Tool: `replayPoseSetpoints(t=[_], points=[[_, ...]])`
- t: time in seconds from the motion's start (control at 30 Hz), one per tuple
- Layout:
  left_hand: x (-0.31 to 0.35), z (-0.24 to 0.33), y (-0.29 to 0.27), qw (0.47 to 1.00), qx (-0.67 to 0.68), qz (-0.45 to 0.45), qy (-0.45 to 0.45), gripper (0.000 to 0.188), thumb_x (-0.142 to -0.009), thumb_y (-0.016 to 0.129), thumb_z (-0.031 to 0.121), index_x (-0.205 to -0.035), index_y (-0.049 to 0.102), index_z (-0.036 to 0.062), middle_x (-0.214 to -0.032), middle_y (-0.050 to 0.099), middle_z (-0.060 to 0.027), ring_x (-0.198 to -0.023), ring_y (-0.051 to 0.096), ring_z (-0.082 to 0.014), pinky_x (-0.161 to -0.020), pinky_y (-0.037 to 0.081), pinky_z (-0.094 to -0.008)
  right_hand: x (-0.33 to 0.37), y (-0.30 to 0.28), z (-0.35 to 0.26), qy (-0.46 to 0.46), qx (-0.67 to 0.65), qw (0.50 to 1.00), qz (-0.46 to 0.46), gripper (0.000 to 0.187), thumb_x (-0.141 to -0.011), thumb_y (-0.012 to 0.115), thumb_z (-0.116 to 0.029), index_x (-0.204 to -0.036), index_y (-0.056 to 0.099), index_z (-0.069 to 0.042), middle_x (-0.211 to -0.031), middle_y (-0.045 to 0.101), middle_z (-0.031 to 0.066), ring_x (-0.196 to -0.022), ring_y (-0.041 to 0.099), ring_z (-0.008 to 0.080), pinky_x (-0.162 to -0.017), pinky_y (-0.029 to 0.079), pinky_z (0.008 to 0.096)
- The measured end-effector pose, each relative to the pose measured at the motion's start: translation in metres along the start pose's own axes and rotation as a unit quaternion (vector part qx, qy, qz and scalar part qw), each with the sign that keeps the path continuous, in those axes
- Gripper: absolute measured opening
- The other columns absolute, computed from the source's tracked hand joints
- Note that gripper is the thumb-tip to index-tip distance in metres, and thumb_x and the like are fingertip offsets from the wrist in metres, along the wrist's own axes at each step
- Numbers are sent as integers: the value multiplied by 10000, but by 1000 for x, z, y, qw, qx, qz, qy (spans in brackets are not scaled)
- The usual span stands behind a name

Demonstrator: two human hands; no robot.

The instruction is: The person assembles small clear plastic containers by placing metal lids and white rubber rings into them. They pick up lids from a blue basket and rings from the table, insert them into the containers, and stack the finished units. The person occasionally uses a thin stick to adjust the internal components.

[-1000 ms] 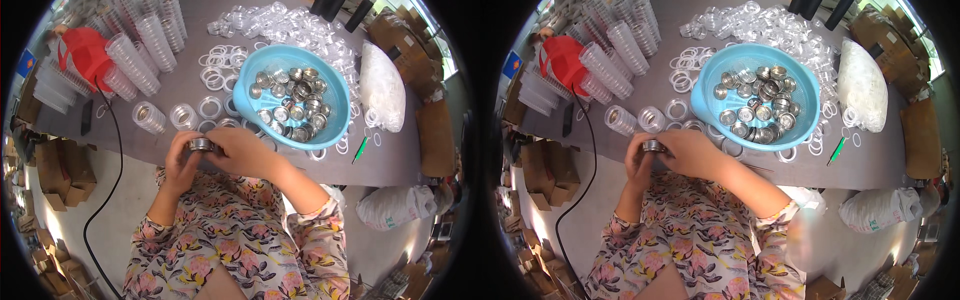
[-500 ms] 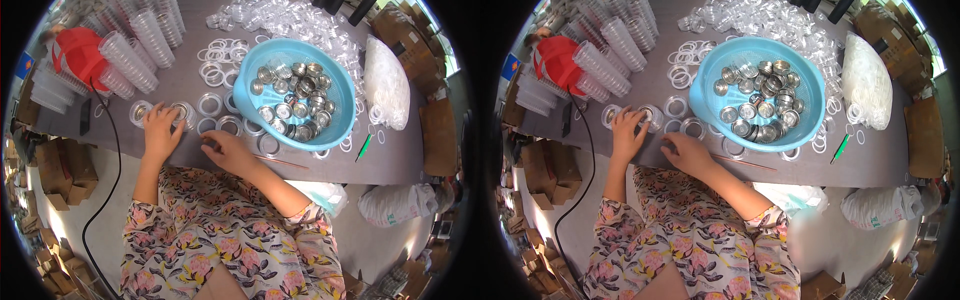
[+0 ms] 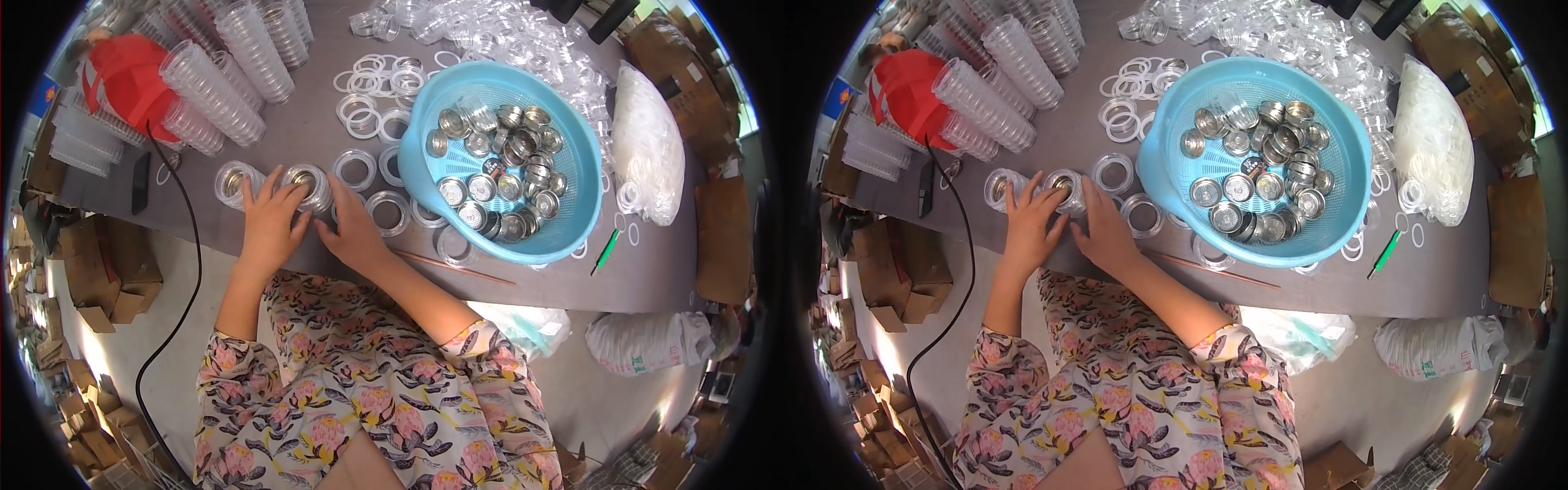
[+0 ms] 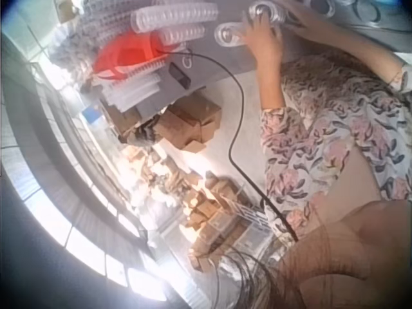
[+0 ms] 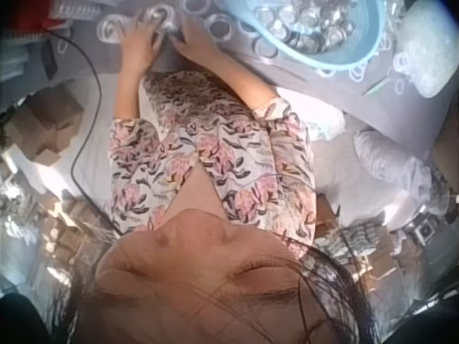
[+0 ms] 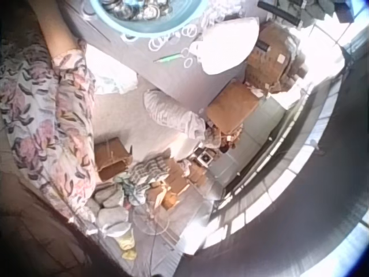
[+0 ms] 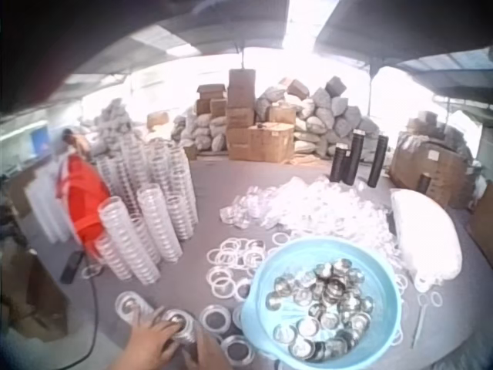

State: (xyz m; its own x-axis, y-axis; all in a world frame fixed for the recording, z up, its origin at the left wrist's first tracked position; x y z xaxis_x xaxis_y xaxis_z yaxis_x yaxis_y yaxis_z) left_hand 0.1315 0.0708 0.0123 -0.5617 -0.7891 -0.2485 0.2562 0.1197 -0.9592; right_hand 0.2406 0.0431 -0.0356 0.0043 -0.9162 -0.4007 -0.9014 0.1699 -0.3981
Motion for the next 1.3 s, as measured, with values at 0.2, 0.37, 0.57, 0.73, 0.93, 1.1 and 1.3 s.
replayPoseSetpoints(t=[0.2, 0.37, 0.57, 0.73, 0.93, 1.1, 1.3], points=[[-6, 1, 8, 1000, 12, 3, 21, 207, -800, 623, 119, -1003, 615, 82, -1075, 606, -49, -1238, 426, -287, -1067, 126, -599, -9, 21, 7, -5, 53, 999, 1, 830, -707, 673, -90, -1379, 210, 67, -1285, 412, 274, -1226, 399, 390, -1004, 348, 429], [-10, 0, 6, 999, 32, 24, 13, 91, -817, 599, 124, -864, 613, 48, -1019, 616, -57, -1164, 483, -290, -1035, 188, -603, -14, 28, 17, 35, 74, 995, 52, 918, -669, 719, -135, -1399, 194, 52, -1279, 451, 212, -1204, 441, 324, -978, 349, 424], [13, -28, -12, 950, 252, 155, -97, 158, -849, 585, 99, -971, 625, 7, -1010, 611, -105, -1047, 532, -263, -970, 345, -391, -13, 36, 30, 84, 68, 994, 11, 969, -622, 786, -208, -1382, 239, 42, -1276, 458, 191, -1174, 462, 312, -948, 362, 422], [22, -52, -81, 956, 82, 262, -102, 166, -867, 571, 95, -997, 623, 5, -1020, 603, -103, -999, 536, -249, -902, 382, -359, -12, 30, 29, 41, 47, 997, 40, 847, -665, 755, -153, -1349, 293, 38, -1270, 454, 221, -1199, 442, 344, -989, 354, 433], [20, -79, -50, 991, -48, 93, -78, 254, -836, 580, 102, -1081, 595, 33, -1018, 587, -102, -991, 520, -290, -945, 343, -415, 0, -15, -43, -83, -54, 992, 78, 565, -717, 685, -80, -1233, 462, -21, -1226, 495, 198, -1126, 499, 365, -932, 424, 418], [25, -70, -54, 978, 7, 192, -77, 341, -811, 608, 112, -1142, 569, 38, -1090, 557, -128, -1057, 495, -309, -980, 324, -418, -13, -125, -86, -108, 51, 990, 71, 246, -751, 647, -66, -995, 622, -43, -949, 638, 136, -893, 604, 348, -778, 495, 422], [29, -48, -61, 953, 63, 292, -50, 412, -786, 633, 109, -1186, 549, 54, -1191, 519, -137, -1152, 456, -321, -1010, 293, -434, -17, -194, 20, 184, 254, 926, -211, 365, -766, 649, -184, -1119, 628, -93, -979, 653, 150, -930, 627, 314, -825, 486, 407]])
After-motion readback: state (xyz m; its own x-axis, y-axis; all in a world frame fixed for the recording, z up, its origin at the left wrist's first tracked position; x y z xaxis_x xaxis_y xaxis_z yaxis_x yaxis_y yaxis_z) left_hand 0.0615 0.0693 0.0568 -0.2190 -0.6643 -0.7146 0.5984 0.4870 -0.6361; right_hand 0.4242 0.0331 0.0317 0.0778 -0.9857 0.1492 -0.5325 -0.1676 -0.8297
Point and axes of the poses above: each hand's wrist, its own x-axis away from the middle knuckle, its own y-axis out of the palm, z = x × y, the point moved 7 cm from there along -x, towards the middle knuckle
